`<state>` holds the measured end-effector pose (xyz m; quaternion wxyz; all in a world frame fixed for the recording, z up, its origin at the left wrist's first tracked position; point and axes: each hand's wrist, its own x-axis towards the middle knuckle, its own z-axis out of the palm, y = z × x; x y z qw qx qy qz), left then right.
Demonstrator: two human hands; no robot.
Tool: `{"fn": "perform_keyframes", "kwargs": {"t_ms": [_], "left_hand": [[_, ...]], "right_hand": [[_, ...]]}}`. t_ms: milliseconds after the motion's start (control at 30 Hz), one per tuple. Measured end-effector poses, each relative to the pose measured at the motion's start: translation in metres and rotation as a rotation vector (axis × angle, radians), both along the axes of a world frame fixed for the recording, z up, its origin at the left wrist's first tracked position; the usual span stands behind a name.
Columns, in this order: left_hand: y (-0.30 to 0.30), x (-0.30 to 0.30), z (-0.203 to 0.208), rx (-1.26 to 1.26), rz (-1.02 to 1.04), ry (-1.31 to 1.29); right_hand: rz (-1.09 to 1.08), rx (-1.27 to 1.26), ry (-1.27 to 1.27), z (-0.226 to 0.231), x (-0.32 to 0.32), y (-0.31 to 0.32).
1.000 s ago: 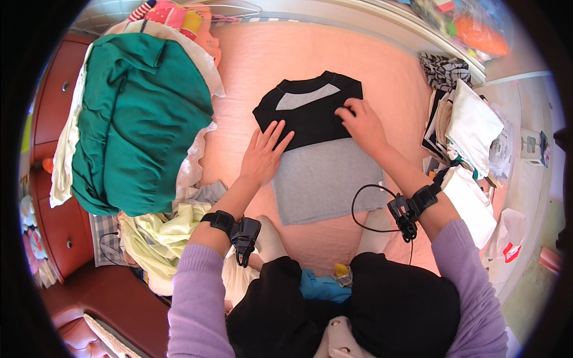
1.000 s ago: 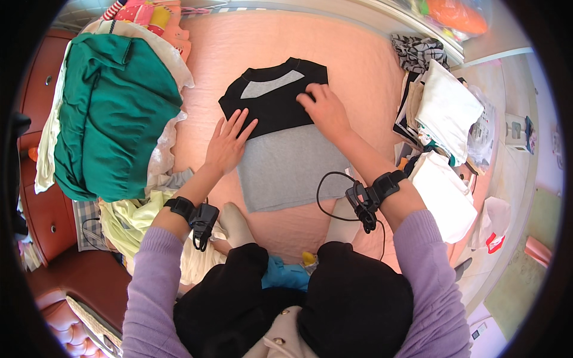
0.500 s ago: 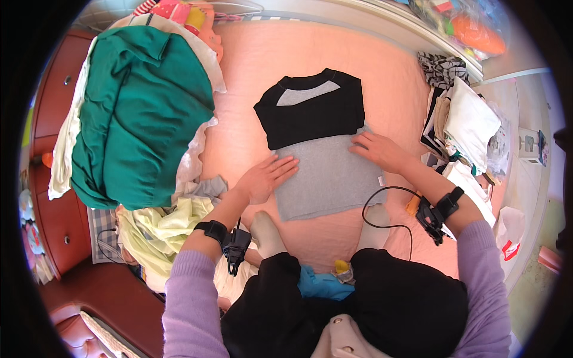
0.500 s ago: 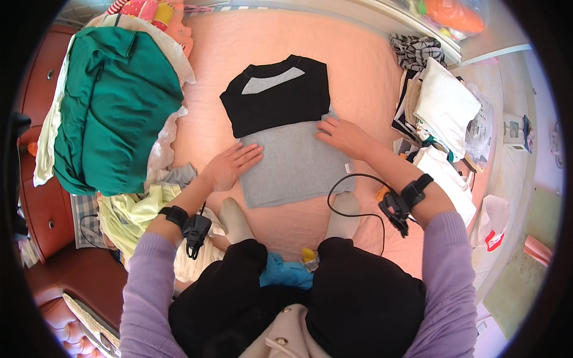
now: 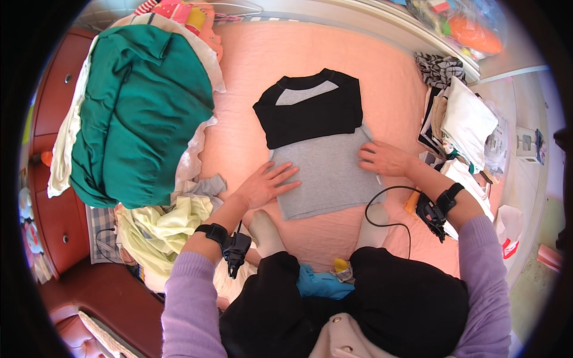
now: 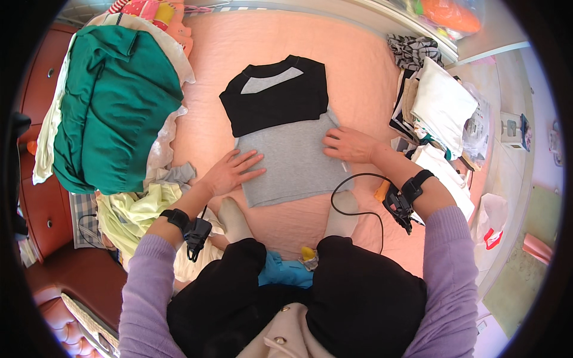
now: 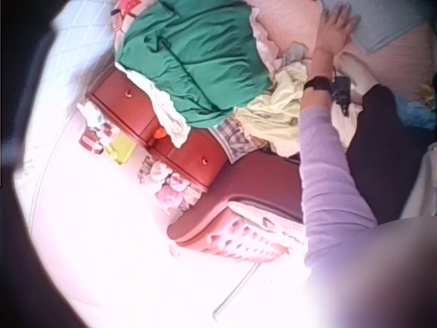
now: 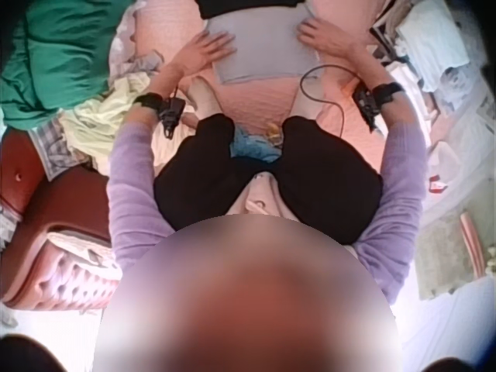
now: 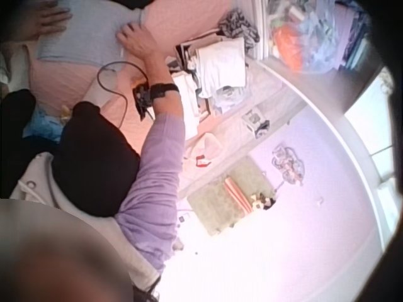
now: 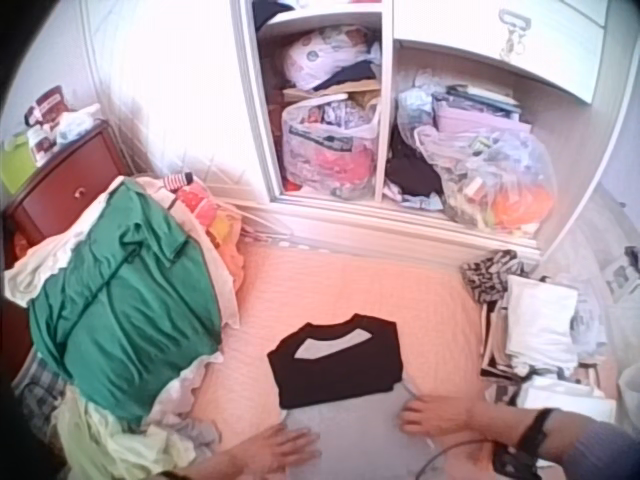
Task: The person folds several shirts one by one on a pink mat, smoothing each garment and stacking the folded items to the right. The shirts include a white long-sleeve, a white short-sleeve with a graphic, a gray and black raglan, and a cream short-sleeve.
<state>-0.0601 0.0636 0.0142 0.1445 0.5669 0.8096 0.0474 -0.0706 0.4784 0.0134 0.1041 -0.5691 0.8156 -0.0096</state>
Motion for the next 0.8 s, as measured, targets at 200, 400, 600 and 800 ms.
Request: {"fn": "perform_keyframes", "kwargs": {"t_ms": [200,400,600,800], "left_hand": [[-0.008,-0.005,-0.026,0.119,0.057,-0.071],[-0.017,-0.067,-0.056,0.484,1.225,-1.214],[0.012,-0.105,-0.038,0.771,1.529,-1.235],[0.026,-0.101,-0.029,0.9,1.368,-0.923]], "right_hand": [[-0.071,-0.199,-0.101,-0.013,-0.008,0.01],[-1.236,-0.339,-1.156,-0.027,-0.069,0.014],[-1.583,-0.781,-1.093,-0.031,-0.087,-0.002],[-1.494,-0.757,-0.608,-0.043,-0.082,-0.02]]}}
